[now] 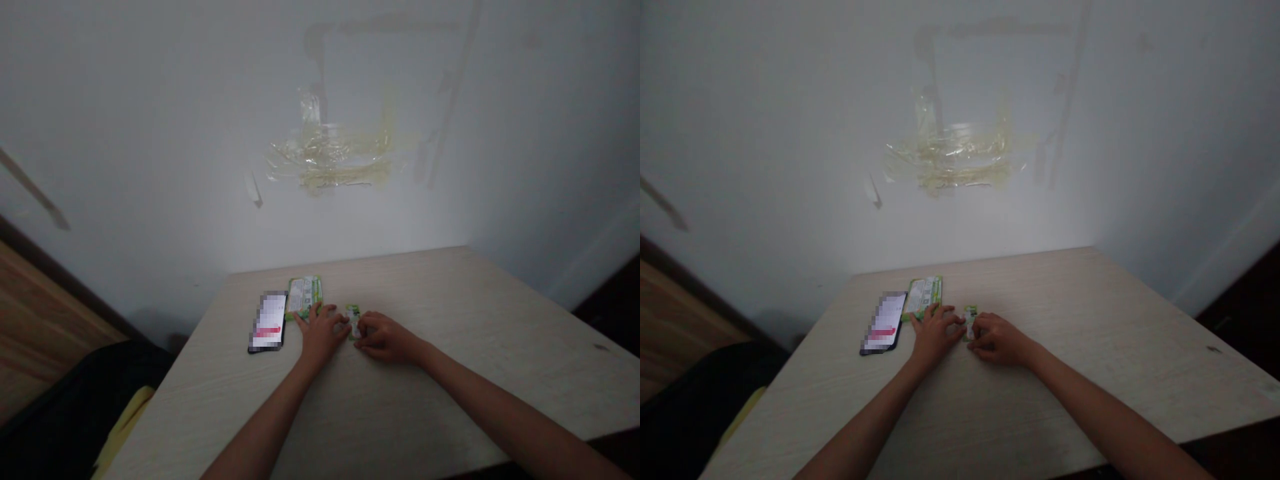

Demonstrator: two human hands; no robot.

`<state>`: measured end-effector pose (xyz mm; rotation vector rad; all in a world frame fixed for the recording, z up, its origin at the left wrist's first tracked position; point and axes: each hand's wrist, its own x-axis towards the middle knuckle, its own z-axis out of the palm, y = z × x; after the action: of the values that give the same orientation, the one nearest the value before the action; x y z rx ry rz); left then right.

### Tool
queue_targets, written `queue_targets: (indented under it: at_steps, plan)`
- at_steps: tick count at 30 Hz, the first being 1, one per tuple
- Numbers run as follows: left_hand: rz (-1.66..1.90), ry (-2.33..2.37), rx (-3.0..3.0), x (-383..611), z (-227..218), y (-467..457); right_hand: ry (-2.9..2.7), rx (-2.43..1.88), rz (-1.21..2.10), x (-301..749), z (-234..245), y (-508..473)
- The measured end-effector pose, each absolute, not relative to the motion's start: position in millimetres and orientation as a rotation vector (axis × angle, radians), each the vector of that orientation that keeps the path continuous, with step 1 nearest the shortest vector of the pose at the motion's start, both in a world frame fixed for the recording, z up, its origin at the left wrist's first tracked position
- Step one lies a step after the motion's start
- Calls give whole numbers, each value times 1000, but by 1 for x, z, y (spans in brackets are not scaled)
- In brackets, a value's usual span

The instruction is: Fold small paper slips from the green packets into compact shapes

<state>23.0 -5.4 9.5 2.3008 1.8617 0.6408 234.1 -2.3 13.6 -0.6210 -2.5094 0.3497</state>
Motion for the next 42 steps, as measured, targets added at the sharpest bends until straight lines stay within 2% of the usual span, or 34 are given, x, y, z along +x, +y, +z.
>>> queue_targets:
  at_steps: [8,16,28,42]
  plan:
    - [684,1832,2320,21,6,-4,-2360,-744,552,235,6,7]
    - [709,1920,2357,22,3,-5,-2162,-1041,401,237,-12,23]
    - [722,1863,2375,23,3,-2,-2204,-1037,341,236,-14,24]
    - [590,2007,2276,34,10,0,-2203,-1064,348,235,-12,22]
